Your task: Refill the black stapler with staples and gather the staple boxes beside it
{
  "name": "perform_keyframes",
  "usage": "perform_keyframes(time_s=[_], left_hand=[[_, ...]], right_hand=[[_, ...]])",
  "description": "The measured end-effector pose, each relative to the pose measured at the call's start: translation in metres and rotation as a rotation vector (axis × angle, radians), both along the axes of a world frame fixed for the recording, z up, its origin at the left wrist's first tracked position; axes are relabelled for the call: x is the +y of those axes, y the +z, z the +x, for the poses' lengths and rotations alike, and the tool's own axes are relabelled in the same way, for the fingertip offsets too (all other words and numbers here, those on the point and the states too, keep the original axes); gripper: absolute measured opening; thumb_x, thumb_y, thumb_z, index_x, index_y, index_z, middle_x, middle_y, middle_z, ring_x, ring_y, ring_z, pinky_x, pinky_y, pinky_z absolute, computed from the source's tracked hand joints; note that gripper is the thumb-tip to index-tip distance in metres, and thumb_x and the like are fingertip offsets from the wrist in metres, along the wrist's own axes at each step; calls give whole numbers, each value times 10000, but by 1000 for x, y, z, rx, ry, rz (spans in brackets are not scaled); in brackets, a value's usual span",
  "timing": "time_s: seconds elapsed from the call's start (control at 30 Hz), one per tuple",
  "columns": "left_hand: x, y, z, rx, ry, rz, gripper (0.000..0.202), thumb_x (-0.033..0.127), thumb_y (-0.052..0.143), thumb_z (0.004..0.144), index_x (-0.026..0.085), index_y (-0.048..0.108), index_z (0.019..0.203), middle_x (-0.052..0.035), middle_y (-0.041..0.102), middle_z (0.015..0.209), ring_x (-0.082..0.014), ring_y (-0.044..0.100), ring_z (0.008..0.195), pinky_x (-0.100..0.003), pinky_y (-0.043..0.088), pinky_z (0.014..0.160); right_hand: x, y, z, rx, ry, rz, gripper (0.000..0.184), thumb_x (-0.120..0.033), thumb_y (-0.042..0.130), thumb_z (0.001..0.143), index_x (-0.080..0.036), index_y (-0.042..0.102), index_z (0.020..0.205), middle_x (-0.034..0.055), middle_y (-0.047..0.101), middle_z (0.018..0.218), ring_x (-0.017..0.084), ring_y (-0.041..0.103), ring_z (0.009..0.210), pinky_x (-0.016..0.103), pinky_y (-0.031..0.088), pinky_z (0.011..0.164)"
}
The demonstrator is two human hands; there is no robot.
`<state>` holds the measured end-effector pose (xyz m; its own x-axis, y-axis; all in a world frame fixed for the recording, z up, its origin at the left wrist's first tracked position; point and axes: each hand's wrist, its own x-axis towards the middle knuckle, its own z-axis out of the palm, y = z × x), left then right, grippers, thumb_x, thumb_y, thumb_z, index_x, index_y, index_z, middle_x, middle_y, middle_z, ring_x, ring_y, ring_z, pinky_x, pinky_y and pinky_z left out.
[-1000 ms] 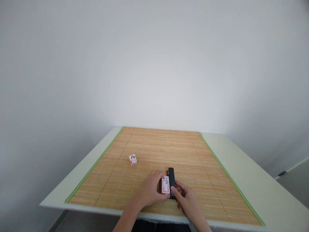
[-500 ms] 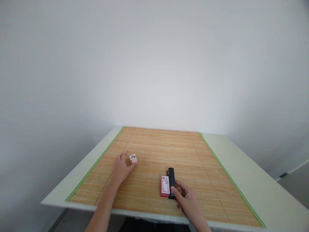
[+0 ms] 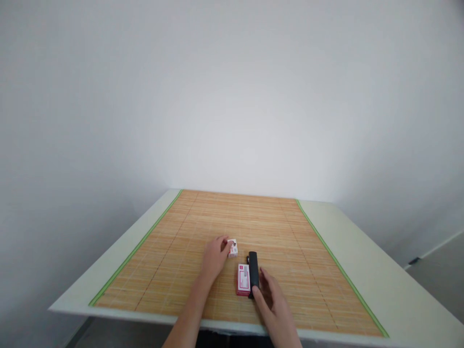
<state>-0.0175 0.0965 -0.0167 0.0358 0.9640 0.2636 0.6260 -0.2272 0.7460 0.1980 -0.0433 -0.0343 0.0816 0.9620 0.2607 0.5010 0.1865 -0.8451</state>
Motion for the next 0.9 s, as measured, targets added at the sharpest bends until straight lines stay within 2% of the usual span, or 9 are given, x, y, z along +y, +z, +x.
perform_keyframes(time_s=[0.1, 0.23, 0.3, 0.43, 0.57, 0.67, 0.77, 0.9], left_hand=[[-10, 2, 21, -54, -50, -12, 397, 511, 510, 995, 220, 724, 1159, -92, 724, 1149, -253, 648, 1070, -393, 447, 1000], [-23, 4, 31, -146, -73, -45, 429, 529, 437, 1020, 232, 735, 1105, -101, 721, 1194, -260, 633, 1169, -425, 418, 1082], [-29, 2, 35, -213, -55, -75, 481, 542, 377, 1039, 226, 700, 1202, -114, 692, 1292, -255, 604, 1258, -434, 395, 1130], [-45, -2, 47, -356, 0, -169, 587, 562, 261, 1066, 198, 559, 1417, -138, 564, 1499, -240, 522, 1399, -440, 387, 1171], [-62, -1, 61, -473, 14, -251, 623, 586, 237, 1058, 198, 598, 1387, -121, 623, 1440, -271, 573, 1354, -451, 436, 1147], [-72, 4, 66, -604, 28, -318, 578, 595, 344, 1032, 226, 602, 1395, -98, 654, 1406, -287, 551, 1378, -465, 422, 1168], [-79, 8, 68, -689, -5, -327, 565, 612, 428, 1002, 278, 568, 1436, -68, 605, 1470, -272, 494, 1431, -455, 391, 1200], [-85, 12, 66, -747, -35, -303, 619, 659, 447, 975, 281, 559, 1452, -63, 553, 1520, -278, 476, 1443, -459, 374, 1214]], right_hand=[[-4, -10, -4, -180, -21, 26, 750, -448, 647, 923, -208, 372, 1578, 133, 429, 1607, 323, 397, 1489, 509, 363, 1223], [-4, -18, -11, -315, -22, 35, 842, -386, 625, 935, -254, 193, 1646, 104, 370, 1646, 316, 398, 1489, 482, 438, 1180], [-3, -19, -12, -368, -18, 70, 819, -386, 619, 944, -273, 208, 1643, 101, 391, 1635, 327, 421, 1475, 497, 430, 1184], [-2, -20, -13, -461, -1, 120, 749, -401, 588, 977, -261, 250, 1631, 116, 418, 1616, 342, 427, 1468, 570, 339, 1231], [-3, -18, -13, -482, -2, 122, 767, -411, 565, 996, -251, 188, 1644, 128, 410, 1618, 334, 431, 1467, 571, 352, 1222], [-3, -15, -13, -474, 3, 122, 746, -408, 572, 992, -261, 228, 1637, 118, 428, 1610, 339, 436, 1463, 559, 374, 1212], [-3, -14, -13, -472, 9, 130, 730, -406, 581, 985, -258, 266, 1627, 121, 448, 1597, 347, 447, 1455, 558, 385, 1205], [-2, -16, -13, -475, 5, 129, 729, -411, 570, 989, -262, 253, 1629, 118, 444, 1601, 345, 443, 1458, 564, 376, 1209]])
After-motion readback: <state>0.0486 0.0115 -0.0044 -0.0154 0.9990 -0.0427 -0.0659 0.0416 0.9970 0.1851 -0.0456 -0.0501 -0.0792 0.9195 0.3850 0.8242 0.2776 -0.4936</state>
